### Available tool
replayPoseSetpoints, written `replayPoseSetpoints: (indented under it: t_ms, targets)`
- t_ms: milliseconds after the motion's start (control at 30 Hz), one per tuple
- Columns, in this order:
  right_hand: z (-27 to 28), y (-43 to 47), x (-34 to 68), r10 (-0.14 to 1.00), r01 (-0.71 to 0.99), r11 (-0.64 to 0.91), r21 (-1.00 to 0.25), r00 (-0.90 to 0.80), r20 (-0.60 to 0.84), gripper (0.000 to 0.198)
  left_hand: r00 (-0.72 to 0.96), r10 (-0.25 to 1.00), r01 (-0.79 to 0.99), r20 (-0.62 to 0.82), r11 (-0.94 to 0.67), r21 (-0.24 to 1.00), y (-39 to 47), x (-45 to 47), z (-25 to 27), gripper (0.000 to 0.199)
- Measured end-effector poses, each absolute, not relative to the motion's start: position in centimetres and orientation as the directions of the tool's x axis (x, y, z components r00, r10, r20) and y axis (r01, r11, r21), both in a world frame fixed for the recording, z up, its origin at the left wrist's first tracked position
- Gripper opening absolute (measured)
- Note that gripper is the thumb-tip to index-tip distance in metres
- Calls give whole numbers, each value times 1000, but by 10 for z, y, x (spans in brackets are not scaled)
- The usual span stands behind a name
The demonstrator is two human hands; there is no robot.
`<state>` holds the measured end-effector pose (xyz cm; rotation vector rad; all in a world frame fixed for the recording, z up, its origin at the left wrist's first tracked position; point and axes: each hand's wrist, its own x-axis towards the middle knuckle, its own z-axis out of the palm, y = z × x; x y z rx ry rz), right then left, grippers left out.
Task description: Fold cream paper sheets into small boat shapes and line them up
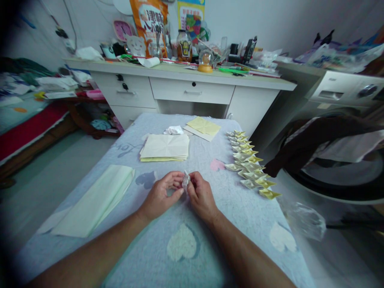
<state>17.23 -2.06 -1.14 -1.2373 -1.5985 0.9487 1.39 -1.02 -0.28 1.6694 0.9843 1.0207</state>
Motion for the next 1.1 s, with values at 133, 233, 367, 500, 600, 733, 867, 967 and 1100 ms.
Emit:
replayPoseSetpoints:
  t_ms: [133, 233, 367, 500, 600, 733, 867, 967, 1100]
  targets:
    - [-15, -18, 173, 980, 265, 199, -943, -44, 195, 5, 270, 960, 34, 74, -86, 996, -5, 13, -8, 26]
    - [-15, -18, 174, 976, 246, 217, -945, -52, 211, 7, 277, 960, 1, 42, -44, 999, -3, 13, -11, 17]
    - [-13, -18, 174, 969, 189, 241, -952, -96, 226, 6, 268, 962, -45, 58, -48, 998, -3, 12, -12, 15]
    - [-12, -18, 173, 971, 113, 219, -969, -117, 206, 6, 283, 959, -127, 19, 18, 992, -2, 12, -10, 21]
    - [-12, -17, 173, 975, 40, 196, -980, -116, 190, 5, 310, 951, -188, -9, 71, 980, -1, 12, -9, 25]
    - [-13, -17, 173, 977, -1, 175, -985, -122, 174, 6, 337, 940, -236, -48, 134, 963, -1, 13, -9, 28]
    - [-14, -17, 173, 976, -2, 171, -985, -138, 170, 6, 339, 939, -232, -50, 135, 963, 0, 13, -11, 28]
    - [-13, -17, 172, 976, 0, 166, -986, -142, 164, 5, 328, 945, -219, -7, 83, 972, 0, 13, -12, 25]
    - [-14, -17, 172, 976, 27, 156, -987, -157, 150, 4, 310, 949, -210, 65, 2, 978, 0, 13, -11, 19]
